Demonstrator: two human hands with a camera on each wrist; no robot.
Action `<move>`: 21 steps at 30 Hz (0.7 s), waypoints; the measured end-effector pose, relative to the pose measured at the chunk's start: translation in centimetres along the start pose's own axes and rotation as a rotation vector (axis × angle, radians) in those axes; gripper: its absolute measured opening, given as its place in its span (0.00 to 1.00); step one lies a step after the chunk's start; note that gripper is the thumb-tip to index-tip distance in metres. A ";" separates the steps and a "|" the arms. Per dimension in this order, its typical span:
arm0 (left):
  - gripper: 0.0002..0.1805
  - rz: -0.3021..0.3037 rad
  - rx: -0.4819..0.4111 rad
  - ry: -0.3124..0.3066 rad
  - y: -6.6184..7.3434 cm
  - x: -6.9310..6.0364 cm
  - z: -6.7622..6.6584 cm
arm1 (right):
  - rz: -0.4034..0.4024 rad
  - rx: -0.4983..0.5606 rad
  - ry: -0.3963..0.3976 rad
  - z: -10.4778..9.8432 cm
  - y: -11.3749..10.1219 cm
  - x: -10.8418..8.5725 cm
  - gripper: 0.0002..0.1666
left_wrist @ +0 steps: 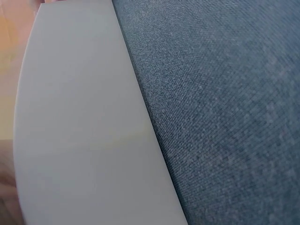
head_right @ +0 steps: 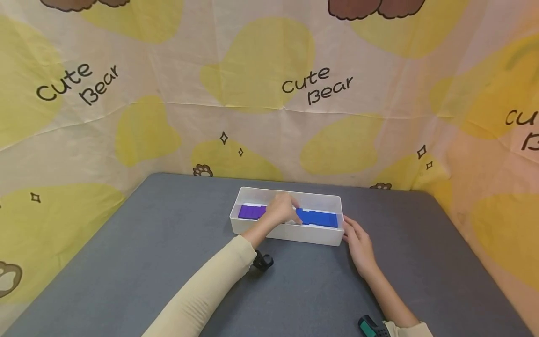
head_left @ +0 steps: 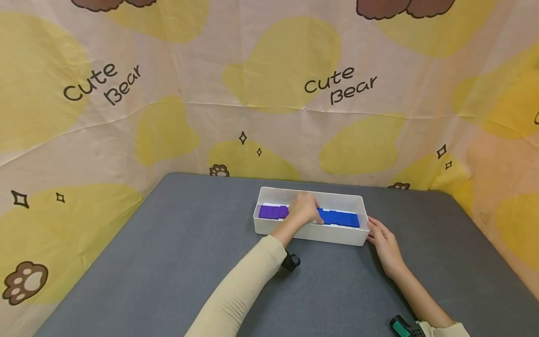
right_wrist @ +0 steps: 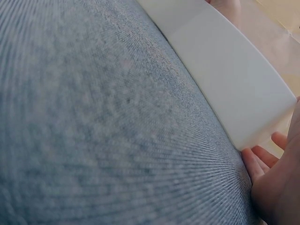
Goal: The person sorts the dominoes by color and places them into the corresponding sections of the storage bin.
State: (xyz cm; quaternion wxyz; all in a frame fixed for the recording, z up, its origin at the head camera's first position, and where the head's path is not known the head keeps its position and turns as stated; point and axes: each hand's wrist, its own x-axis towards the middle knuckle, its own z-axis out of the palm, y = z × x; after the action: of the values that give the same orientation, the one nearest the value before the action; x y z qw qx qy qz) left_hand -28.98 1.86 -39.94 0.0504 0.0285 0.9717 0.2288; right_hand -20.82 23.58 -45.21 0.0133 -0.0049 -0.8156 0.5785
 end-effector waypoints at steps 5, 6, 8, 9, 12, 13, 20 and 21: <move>0.23 -0.010 0.003 0.000 0.0 -0.1 0.0 | -0.013 0.014 0.003 0.1 -0.1 0.0 0.37; 0.23 -0.010 0.002 0.001 0.0 -0.1 0.0 | -0.012 0.015 0.001 0.1 -0.1 0.0 0.37; 0.22 -0.007 -0.006 0.000 0.0 -0.1 0.0 | -0.008 0.013 -0.002 0.1 -0.1 -0.1 0.37; 0.22 -0.007 -0.006 0.000 0.0 -0.1 0.0 | -0.007 0.014 -0.002 0.1 -0.1 -0.1 0.37; 0.21 -0.009 0.006 -0.005 0.0 -0.2 0.0 | -0.009 0.020 0.000 0.1 -0.1 -0.1 0.36; 0.21 -0.009 0.013 -0.008 0.0 -0.2 0.0 | -0.009 0.022 0.002 0.1 -0.2 -0.2 0.36; 0.21 -0.029 0.075 -0.023 0.5 -0.5 -0.1 | 0.021 0.001 -0.008 0.0 -0.2 -0.1 0.37; 0.21 -0.031 0.078 -0.025 0.6 -0.5 -0.1 | 0.028 -0.005 -0.011 -0.1 -0.2 -0.1 0.37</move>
State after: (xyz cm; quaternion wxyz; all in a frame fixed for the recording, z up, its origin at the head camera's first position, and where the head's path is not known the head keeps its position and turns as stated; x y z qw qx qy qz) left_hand -28.44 2.29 -39.59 0.0648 0.0181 0.9795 0.1896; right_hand -20.70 23.59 -45.03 0.0007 -0.0134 -0.8169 0.5766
